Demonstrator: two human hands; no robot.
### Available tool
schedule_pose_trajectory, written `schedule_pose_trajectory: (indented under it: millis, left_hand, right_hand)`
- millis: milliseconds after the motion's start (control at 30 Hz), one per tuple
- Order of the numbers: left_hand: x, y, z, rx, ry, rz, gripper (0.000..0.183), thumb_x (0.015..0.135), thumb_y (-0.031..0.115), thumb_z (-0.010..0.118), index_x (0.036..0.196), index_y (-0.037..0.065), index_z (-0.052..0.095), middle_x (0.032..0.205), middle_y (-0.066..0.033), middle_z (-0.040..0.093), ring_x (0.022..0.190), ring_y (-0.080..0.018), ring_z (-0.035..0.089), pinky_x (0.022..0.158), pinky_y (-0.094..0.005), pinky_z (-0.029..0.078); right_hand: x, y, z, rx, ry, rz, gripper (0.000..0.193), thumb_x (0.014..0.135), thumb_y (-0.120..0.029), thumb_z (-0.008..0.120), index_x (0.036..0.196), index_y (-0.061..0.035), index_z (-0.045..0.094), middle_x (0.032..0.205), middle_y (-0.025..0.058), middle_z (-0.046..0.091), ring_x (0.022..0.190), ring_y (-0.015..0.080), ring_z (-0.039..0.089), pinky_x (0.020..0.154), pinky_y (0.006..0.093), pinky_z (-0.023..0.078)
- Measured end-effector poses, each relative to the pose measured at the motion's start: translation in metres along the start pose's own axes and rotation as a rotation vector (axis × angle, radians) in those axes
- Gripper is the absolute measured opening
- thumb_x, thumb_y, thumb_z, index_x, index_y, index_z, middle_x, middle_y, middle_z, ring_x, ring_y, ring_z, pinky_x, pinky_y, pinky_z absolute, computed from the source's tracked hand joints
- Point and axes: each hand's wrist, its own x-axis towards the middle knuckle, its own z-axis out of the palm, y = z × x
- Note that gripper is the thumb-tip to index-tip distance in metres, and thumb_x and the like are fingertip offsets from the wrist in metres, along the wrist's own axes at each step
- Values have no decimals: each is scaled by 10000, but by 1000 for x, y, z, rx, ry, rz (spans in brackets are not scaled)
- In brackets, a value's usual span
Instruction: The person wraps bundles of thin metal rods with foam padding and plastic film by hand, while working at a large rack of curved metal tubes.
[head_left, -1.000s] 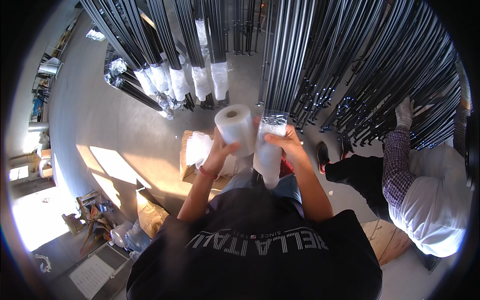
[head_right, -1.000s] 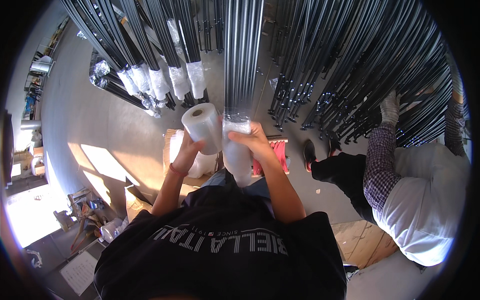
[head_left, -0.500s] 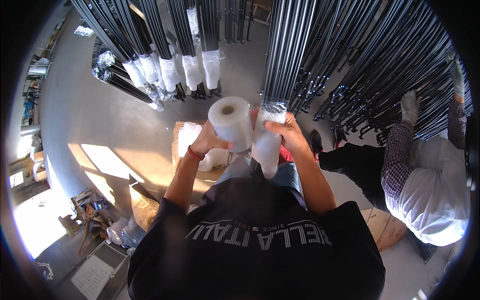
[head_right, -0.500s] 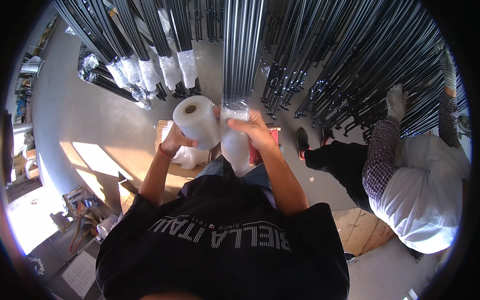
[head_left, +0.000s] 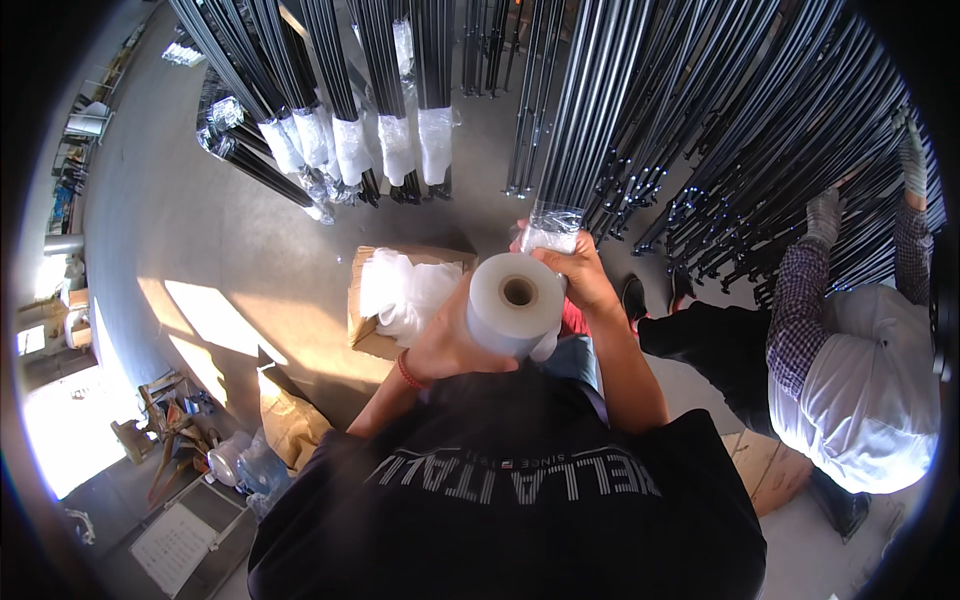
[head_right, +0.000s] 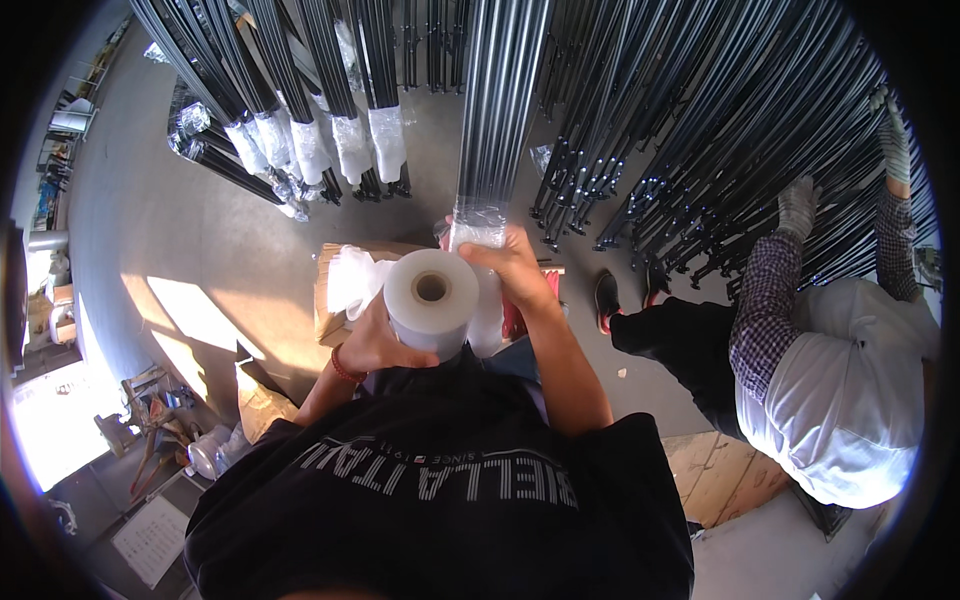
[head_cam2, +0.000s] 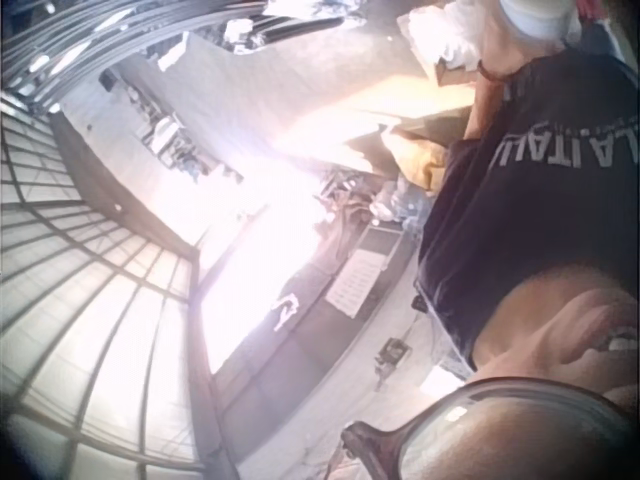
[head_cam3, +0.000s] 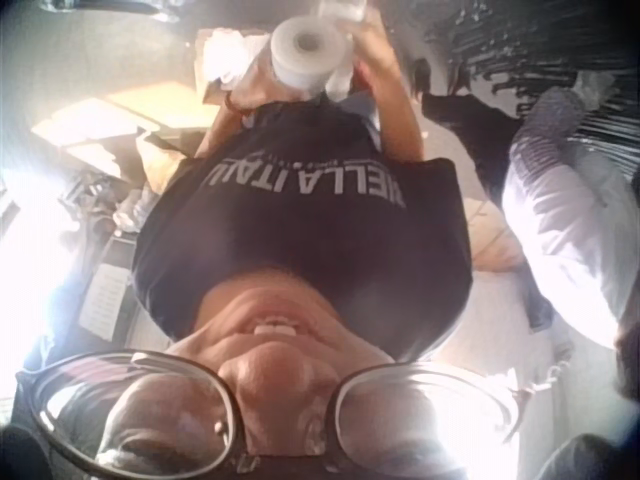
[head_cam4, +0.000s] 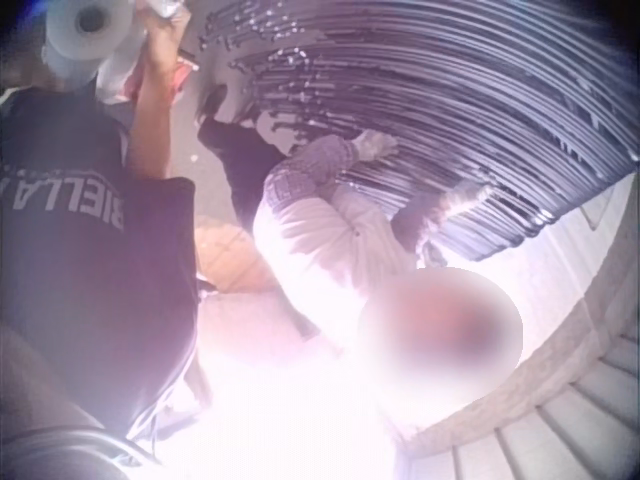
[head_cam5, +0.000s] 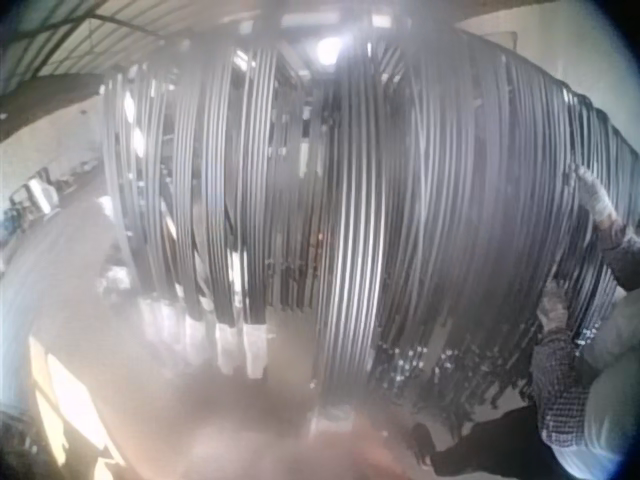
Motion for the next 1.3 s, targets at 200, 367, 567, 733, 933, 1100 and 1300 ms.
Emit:
schedule_pose_trajectory:
  millis: [200,367,567,733,933,1100,1300]
  left_hand:
    - [16,12,18,412,63,26,866,475,281,788,1199,25,388,1080,-159,447,1022,-307,448,874,-376,371]
    - [31,18,26,497,133,-23,861,477,325,777,1183,3,403,1058,-161,465,984,-302,477,845,-363,388]
    - [46,22,31,650,68,18,677,620,251,697,1177,0,403,1034,-160,475,918,-279,507,778,-353,420]
    - [77,-35,-10,286,445,85,287,822,194,559,1026,-8,538,892,-51,559,824,-119,522,759,-280,426]
    - [94,-57,18,-183,137,69,315,849,279,542,963,-14,556,851,-27,598,788,-86,542,694,-236,450]
    - [99,-61,35,-24,358,32,278,841,258,550,901,-11,585,770,-20,606,682,-63,523,600,-234,445]
    - [99,-49,41,120,412,12,237,813,222,571,889,-1,596,719,-59,612,659,-74,531,604,-258,446]
  right_hand:
    - [-10,17,10,6,91,-247,247,860,-160,493,1074,-39,468,923,59,573,824,123,562,689,221,461]
    - [-46,30,6,235,180,-354,347,899,-311,396,1130,-52,387,1073,67,472,980,141,482,854,271,385]
    - [-67,15,10,89,224,-261,739,692,-352,608,1231,56,310,1171,139,450,1092,230,434,921,342,328]
    - [-67,21,-7,167,211,-253,754,671,-414,627,1213,36,358,1132,146,492,1046,249,482,894,356,374]
    - [-68,9,1,112,399,-299,715,717,-319,614,1236,55,295,1143,154,478,1073,228,450,910,339,340]
    - [-78,1,31,-417,684,-269,874,658,-199,724,1278,61,165,1258,215,316,1168,275,339,956,384,294]
    - [-67,4,19,-873,879,-341,969,539,-192,773,1281,17,186,1143,227,358,1100,320,360,919,395,327]
